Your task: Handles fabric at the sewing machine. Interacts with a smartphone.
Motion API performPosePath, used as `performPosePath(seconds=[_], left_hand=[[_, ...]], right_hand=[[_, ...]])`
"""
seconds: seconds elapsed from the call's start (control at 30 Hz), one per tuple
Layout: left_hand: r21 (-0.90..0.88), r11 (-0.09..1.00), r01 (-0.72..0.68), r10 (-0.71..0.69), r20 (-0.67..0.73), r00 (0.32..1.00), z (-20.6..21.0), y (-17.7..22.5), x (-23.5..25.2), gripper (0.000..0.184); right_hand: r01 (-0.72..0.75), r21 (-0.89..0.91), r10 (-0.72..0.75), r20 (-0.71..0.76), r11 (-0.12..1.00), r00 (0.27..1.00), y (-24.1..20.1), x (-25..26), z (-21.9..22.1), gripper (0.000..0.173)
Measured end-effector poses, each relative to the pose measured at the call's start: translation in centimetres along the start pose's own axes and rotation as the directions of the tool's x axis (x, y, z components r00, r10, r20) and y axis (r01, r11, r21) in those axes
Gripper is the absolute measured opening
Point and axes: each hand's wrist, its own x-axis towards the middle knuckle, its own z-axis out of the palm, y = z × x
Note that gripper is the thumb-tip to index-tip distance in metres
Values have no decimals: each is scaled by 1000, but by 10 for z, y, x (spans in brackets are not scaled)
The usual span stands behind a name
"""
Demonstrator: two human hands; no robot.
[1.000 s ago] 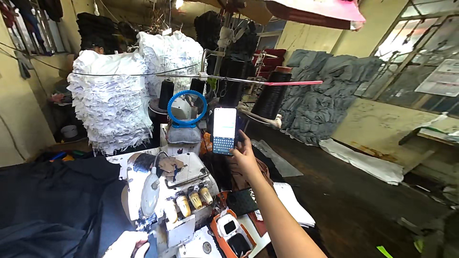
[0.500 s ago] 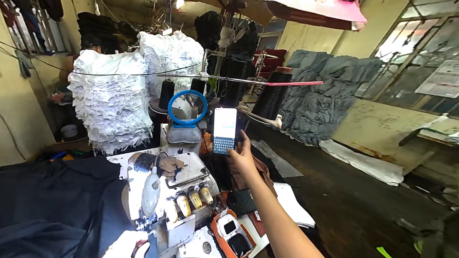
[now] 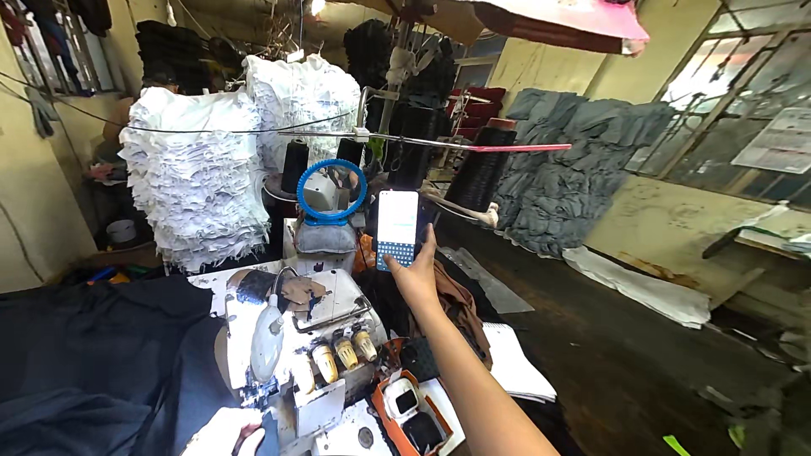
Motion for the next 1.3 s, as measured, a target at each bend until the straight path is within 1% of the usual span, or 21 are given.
performPosePath(seconds=[0.27, 0.5, 0.63, 0.77, 1.0, 1.1, 1.17, 1.3], left_hand=[[-16, 1000, -5, 5, 10, 1000, 0, -2, -1, 24], [-16, 1000, -9, 9, -13, 1000, 3, -5, -1, 23], [-13, 1000, 8, -8, 2, 1000, -1, 1, 0, 23], [-9, 1000, -7, 7, -6, 1000, 1, -2, 0, 22], [-9, 1000, -1, 1, 2, 1000, -1, 1, 0, 22], [-8, 1000, 0, 0, 2, 1000, 0, -1, 0, 22], [-8, 1000, 6, -6, 17, 1000, -1, 1, 0, 24], [-3, 1000, 4, -4, 15, 1000, 0, 0, 0, 24]], right_hand=[[-11, -140, 6, -36, 990, 999, -6, 1, 5, 111], [-3, -147, -1, -28, 989, 1000, -4, 0, 5, 121], [9, -87, -11, -15, 996, 1000, -3, 1, 4, 119], [16, 19, -16, 0, 1000, 1000, 0, 2, 1, 101], [8, 87, -10, 23, 996, 1000, 3, 3, -1, 89], [5, 134, -12, 54, 991, 998, 4, 1, -4, 91], [24, 121, -34, 79, 992, 996, 6, 0, -8, 95], [-11, 125, -5, 125, 992, 992, 11, -1, -14, 105]])
